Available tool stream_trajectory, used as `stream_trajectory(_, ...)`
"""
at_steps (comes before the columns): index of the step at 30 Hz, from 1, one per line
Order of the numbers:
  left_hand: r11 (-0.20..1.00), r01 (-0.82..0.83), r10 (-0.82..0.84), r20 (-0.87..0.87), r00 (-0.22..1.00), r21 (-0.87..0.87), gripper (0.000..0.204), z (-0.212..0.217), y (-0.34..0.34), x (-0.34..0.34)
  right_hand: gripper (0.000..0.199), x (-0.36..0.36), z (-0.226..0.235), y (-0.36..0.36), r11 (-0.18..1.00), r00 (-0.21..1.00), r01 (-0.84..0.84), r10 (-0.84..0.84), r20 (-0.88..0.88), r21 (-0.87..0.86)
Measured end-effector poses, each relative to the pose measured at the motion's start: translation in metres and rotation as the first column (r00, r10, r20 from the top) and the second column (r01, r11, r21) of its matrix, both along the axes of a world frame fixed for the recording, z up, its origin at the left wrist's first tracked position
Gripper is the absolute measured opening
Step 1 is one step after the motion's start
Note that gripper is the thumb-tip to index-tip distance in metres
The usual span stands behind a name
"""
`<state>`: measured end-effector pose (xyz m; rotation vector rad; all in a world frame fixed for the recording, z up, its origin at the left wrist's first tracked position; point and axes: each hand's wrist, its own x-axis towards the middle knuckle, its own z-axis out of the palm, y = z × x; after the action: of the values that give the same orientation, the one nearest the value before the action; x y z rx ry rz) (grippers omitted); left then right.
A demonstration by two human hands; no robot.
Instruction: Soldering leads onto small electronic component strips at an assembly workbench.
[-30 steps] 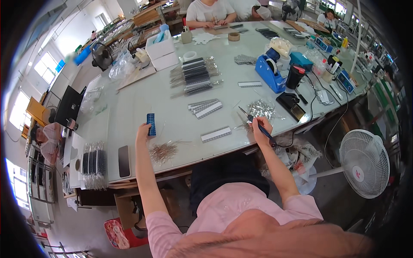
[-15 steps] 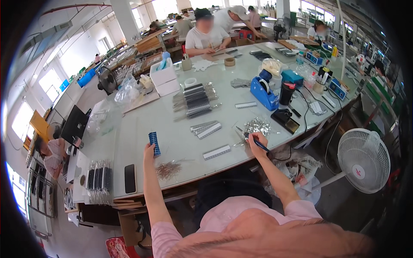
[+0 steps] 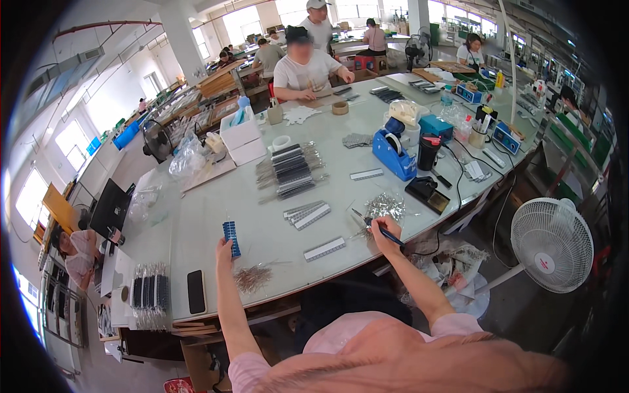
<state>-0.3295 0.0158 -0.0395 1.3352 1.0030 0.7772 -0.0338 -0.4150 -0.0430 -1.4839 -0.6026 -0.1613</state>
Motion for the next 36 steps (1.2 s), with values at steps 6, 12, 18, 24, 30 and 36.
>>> stream_trajectory(6,0.999,0.018,-0.019,0.026,0.999,0.033,0.023,0.007,-0.005,0.004,0.009,0.005,0.004,0.002,1.000,1.000,0.018,-0.018,-0.015,-0.019)
stream_trajectory(12,1.000,-0.023,0.023,0.020,1.000,-0.019,0.023,0.000,0.003,-0.009,0.010,-0.005,0.004,-0.002,1.000,0.999,0.022,-0.022,0.025,-0.009)
stream_trajectory(18,0.962,0.269,-0.265,-0.059,0.962,0.056,0.034,0.051,-0.017,0.107,0.022,0.002,-0.037,-0.010,0.973,0.988,0.153,-0.152,0.021,-0.171)
stream_trajectory(24,0.794,0.576,-0.516,-0.285,0.808,0.196,0.035,0.153,-0.044,0.327,0.006,-0.003,0.009,-0.005,0.972,0.939,-0.008,0.089,-0.333,0.237)
stream_trajectory(30,0.772,0.615,-0.601,-0.132,0.789,0.159,0.030,0.205,-0.102,0.477,0.008,-0.003,0.010,-0.008,0.976,0.925,-0.018,0.099,-0.367,0.216)
stream_trajectory(36,0.805,0.519,-0.534,-0.031,0.845,0.287,0.020,0.228,-0.139,0.566,0.013,-0.019,-0.006,-0.015,0.962,0.877,0.062,0.075,-0.474,0.267)
